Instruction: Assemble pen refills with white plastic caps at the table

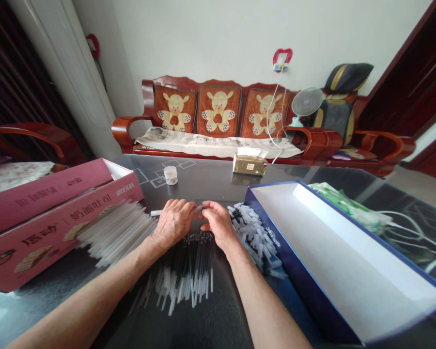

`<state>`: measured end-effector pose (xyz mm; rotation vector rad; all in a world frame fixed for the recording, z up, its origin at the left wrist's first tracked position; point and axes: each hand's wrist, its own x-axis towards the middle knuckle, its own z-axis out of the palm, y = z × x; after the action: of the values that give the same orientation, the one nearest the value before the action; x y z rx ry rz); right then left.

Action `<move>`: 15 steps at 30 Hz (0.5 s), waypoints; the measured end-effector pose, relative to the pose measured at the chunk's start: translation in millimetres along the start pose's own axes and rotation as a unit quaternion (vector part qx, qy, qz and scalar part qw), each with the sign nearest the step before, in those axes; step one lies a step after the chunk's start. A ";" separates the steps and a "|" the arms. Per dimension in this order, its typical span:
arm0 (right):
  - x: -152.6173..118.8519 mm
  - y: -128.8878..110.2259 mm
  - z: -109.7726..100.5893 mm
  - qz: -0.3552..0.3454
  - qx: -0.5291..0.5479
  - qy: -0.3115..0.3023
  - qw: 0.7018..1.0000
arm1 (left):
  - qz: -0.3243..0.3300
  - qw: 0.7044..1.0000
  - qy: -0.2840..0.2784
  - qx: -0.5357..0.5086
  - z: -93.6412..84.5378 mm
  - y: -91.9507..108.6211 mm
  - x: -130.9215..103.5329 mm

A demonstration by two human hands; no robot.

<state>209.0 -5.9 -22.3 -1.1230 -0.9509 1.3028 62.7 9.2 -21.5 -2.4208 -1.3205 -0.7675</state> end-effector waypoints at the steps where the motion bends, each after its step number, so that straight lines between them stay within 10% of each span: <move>1: 0.0 -0.7 0.1 0.006 0.006 0.004 1.000 | 0.001 1.000 0.001 0.000 -0.2 0.1 -0.1; 15: 2.5 5.1 -1.8 -0.034 -0.044 0.020 0.998 | 0.011 1.000 -0.005 0.000 -2.5 0.9 0.4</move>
<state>209.8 -3.9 -27.9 -1.1711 -1.0169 1.1893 62.9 7.8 -19.3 -2.4382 -1.2943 -0.7507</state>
